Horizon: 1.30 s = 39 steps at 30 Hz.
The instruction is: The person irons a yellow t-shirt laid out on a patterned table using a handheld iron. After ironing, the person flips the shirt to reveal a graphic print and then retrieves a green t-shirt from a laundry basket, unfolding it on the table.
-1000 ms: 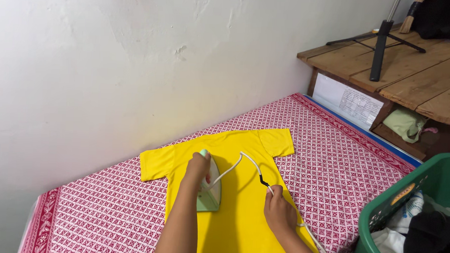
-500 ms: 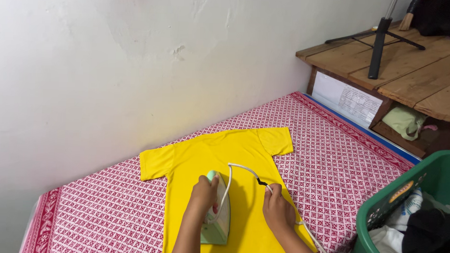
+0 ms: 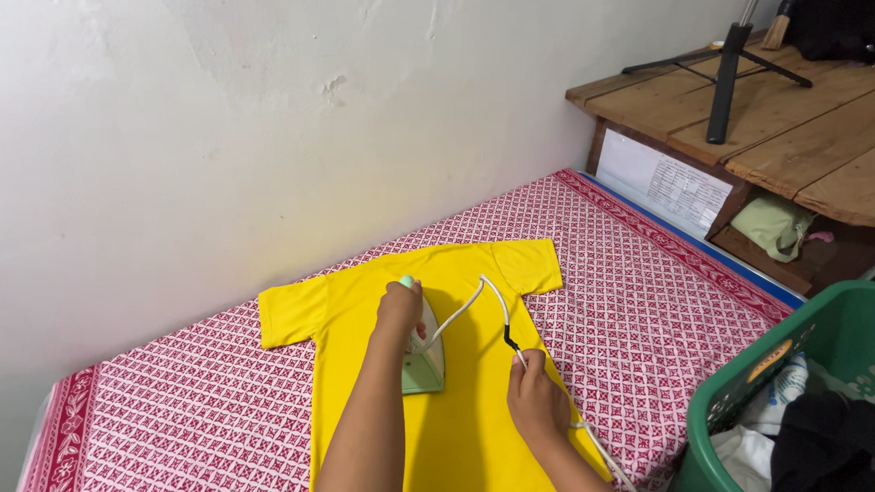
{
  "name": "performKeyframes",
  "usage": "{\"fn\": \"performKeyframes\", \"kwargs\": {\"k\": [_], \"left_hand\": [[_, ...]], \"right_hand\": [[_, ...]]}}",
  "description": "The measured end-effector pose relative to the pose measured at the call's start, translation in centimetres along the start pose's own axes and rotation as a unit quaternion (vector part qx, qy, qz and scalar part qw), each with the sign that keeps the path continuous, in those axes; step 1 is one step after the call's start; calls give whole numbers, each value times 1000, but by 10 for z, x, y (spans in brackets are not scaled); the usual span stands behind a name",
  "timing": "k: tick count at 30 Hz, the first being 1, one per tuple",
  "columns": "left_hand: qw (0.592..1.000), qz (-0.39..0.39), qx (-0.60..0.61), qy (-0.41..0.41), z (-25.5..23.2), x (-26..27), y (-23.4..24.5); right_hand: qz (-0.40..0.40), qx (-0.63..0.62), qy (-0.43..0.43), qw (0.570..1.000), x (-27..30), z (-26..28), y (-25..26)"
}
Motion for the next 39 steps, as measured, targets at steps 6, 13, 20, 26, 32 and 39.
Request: {"fn": "performKeyframes", "kwargs": {"k": [6, 13, 20, 26, 32, 39], "left_hand": [[999, 33, -41, 2, 14, 40, 4], [991, -18, -108, -78, 60, 89, -3], [993, -15, -97, -59, 43, 80, -1], [999, 12, -29, -32, 11, 27, -11], [1000, 18, -13, -10, -7, 14, -12], [996, 47, -60, -39, 21, 32, -23]], "right_hand": [[-13, 4, 15, 1000, 1, 0, 0], [-19, 0, 41, 999, 2, -2, -1], [-17, -3, 32, 999, 2, -2, -2], [-30, -7, 16, 999, 2, -6, -4], [-43, -10, 5, 999, -1, -8, -7], [-46, -30, 15, 998, -1, -13, -8]]}}
Point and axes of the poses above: each hand's wrist, its own x-axis away from the middle knuckle, its own y-axis out of the back of the hand, z = x × y, the point moved 3 cm from there along -x, towards the middle knuckle, and after that the axes turned 6 degrees about -z, right-handed, at the moved point
